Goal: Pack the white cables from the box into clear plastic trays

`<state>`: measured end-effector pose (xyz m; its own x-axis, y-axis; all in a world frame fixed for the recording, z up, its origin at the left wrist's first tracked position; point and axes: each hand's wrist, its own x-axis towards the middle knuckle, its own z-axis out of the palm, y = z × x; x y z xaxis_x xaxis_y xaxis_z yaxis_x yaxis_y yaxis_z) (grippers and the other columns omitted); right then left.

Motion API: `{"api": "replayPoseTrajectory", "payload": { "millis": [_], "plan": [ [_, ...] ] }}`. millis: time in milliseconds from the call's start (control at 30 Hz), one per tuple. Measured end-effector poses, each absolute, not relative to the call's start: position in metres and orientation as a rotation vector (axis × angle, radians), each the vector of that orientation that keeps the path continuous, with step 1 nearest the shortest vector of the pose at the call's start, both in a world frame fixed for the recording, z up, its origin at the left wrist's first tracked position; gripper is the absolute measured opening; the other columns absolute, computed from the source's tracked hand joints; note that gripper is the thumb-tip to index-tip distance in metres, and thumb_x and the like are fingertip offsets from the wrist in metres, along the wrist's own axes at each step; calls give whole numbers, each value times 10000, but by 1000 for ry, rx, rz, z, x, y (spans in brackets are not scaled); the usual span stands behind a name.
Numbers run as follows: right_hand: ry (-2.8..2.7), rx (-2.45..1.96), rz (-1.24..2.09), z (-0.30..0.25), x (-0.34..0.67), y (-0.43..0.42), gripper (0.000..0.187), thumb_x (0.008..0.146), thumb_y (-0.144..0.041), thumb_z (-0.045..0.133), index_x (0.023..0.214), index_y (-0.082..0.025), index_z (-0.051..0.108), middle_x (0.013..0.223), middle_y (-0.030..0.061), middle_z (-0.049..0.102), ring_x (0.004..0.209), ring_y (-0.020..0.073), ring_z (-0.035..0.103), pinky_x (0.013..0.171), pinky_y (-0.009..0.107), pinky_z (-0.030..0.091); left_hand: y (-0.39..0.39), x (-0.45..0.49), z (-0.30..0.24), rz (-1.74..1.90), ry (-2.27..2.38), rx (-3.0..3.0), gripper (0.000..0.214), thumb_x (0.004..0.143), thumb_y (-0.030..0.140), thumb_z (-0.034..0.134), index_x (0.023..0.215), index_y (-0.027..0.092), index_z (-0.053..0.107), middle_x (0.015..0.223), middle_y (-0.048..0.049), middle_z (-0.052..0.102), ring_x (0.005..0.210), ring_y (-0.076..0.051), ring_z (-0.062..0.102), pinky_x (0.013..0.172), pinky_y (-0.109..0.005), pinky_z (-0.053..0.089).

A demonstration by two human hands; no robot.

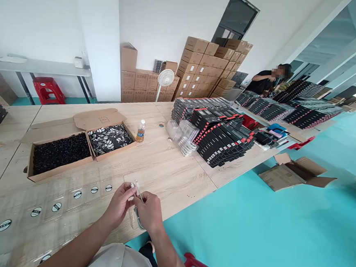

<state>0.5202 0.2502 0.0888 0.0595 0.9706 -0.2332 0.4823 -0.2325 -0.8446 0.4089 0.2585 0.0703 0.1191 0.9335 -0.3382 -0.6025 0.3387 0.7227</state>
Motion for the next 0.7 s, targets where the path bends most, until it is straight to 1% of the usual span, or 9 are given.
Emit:
{"api": "replayPoseTrajectory", "payload": {
  "millis": [133,233,367,433,533,633,700],
  "plan": [
    [-1517,-1816,1000,88,517,252,218,760,-281,554,574,-182,607,535,-3,621,521,125,523,491,217,332,261,412,66,1232,943,485,288,714,411,711,752,196,523,676,34,562,627,-109,530,576,-232,428],
    [-1573,-1834,903,88,515,252,217,777,-272,540,590,-188,611,554,-7,615,531,122,506,499,218,318,262,413,61,1283,975,486,291,730,419,698,741,198,509,694,39,553,617,-96,507,582,-231,440],
    [-1672,-1854,803,92,511,253,235,804,-268,531,581,-198,557,533,-22,577,507,112,458,492,219,283,266,414,57,1321,997,444,306,724,422,699,712,194,495,664,40,535,601,-98,505,567,-230,441],
    [-1738,-1864,750,93,511,252,221,805,-235,534,587,-201,534,538,-27,576,498,106,449,496,218,270,268,414,56,1321,996,418,307,715,420,705,712,190,501,663,34,543,600,-101,512,555,-228,435],
    [-1865,-1910,597,92,511,250,182,809,-184,538,628,-200,541,590,-15,607,517,108,475,507,227,243,271,414,57,1294,1006,384,310,692,419,720,717,185,518,671,26,553,600,-103,517,544,-227,429],
    [-1980,-1997,386,86,511,249,168,842,-196,538,676,-195,560,651,18,634,546,125,514,511,251,201,270,415,60,1233,1016,373,304,644,387,750,712,183,535,664,24,560,595,-106,517,543,-232,430],
    [-1999,-2027,338,82,512,251,169,859,-208,534,693,-194,566,666,29,641,553,129,531,511,255,193,270,415,62,1209,1011,385,285,622,350,757,709,185,541,662,22,573,604,-111,527,559,-237,437]
  ]
}}
